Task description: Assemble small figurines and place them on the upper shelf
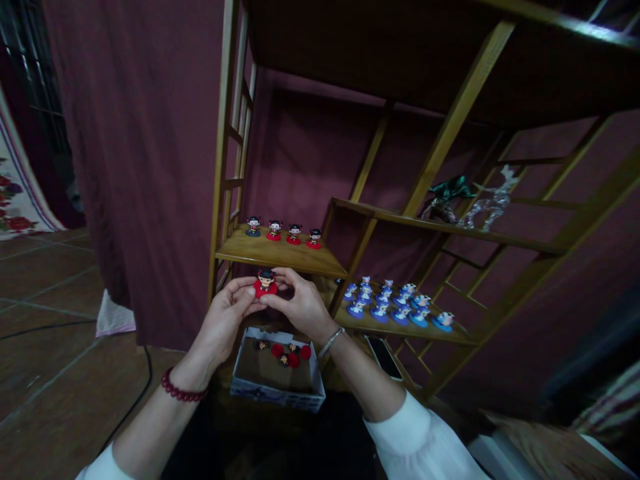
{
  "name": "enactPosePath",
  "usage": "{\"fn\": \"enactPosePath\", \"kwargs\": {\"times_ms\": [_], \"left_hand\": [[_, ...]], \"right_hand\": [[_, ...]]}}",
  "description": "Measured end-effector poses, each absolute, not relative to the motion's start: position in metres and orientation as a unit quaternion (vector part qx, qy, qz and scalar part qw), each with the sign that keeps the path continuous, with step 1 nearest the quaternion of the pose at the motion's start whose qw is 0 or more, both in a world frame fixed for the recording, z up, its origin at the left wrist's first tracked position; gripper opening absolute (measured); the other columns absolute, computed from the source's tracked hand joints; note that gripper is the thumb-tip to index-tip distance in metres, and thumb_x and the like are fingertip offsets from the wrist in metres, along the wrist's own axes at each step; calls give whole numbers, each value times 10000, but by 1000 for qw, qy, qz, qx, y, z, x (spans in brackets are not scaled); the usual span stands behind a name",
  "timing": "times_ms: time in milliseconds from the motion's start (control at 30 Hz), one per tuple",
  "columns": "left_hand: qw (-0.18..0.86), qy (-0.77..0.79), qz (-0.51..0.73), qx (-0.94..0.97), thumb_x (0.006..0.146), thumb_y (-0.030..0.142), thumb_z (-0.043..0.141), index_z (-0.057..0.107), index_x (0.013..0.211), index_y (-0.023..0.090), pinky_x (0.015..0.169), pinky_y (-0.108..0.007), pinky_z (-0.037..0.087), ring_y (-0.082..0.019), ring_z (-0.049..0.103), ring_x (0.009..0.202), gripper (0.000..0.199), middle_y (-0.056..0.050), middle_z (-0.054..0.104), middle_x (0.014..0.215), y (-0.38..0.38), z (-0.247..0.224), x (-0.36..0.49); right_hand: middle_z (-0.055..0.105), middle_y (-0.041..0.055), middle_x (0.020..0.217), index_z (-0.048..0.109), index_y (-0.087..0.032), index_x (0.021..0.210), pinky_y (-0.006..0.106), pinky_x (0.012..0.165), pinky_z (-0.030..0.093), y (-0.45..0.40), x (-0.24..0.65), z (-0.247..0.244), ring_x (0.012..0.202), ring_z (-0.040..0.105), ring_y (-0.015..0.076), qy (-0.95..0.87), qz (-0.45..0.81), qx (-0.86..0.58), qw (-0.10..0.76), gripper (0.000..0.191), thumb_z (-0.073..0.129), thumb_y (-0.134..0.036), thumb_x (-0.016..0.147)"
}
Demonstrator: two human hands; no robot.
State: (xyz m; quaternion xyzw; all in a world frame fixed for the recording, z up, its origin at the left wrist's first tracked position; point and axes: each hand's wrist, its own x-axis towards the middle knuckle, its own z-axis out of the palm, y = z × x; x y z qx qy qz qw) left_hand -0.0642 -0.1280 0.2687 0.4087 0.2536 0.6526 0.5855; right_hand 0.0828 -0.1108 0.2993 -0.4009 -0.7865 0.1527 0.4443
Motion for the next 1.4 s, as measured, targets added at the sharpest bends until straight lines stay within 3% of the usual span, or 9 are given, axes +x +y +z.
{"fn": "enactPosePath", "kwargs": {"times_ms": [233,467,733,867,1133,1400], "left_hand": [[498,288,674,463,700,246,670,589,956,129,695,-235,512,-125,618,748,293,-51,653,908,-126,281,-72],[417,305,690,507,724,226,625,621,975,156,756,-256,499,-160,619,844,261,-61,649,990,-117,288,-77],[103,394,636,656,838,206,444,611,1067,185,954,-341,388,-204,549,1037,284,-81,622,1097,-96,292,-85],[12,417,606,677,833,198,439,622,1069,173,983,-384,354,-238,512,1079,300,-98,633,1092,-89,298,-85],[-15,418,562,714,829,231,453,594,1141,149,1057,-418,259,-269,364,1260,352,-117,601,1179,-70,301,-85],[-3,424,558,713,818,265,474,620,1082,169,1055,-443,248,-287,385,1253,316,-121,623,1141,-56,304,-85]], "right_hand": [[670,23,932,564,-194,1025,306,814,488,-109,72,319,862,627,156,-791,161,-382,451,396,700,-351,688],[654,42,1042,497,-207,1107,319,895,462,-85,69,332,1003,604,157,-795,225,-333,455,425,672,-248,722],[655,51,1019,481,-182,1079,316,879,472,-57,64,345,963,620,147,-784,266,-331,453,402,647,-161,714],[651,35,1004,471,-187,1070,299,852,487,-37,62,347,930,630,134,-766,293,-354,450,398,643,-152,712],[676,53,979,455,-165,1092,312,847,473,-13,57,354,869,629,133,-768,279,-411,404,470,697,-211,692],[673,62,1021,452,-169,1150,314,842,465,14,50,353,873,624,134,-781,255,-434,369,522,705,-190,694]]}}
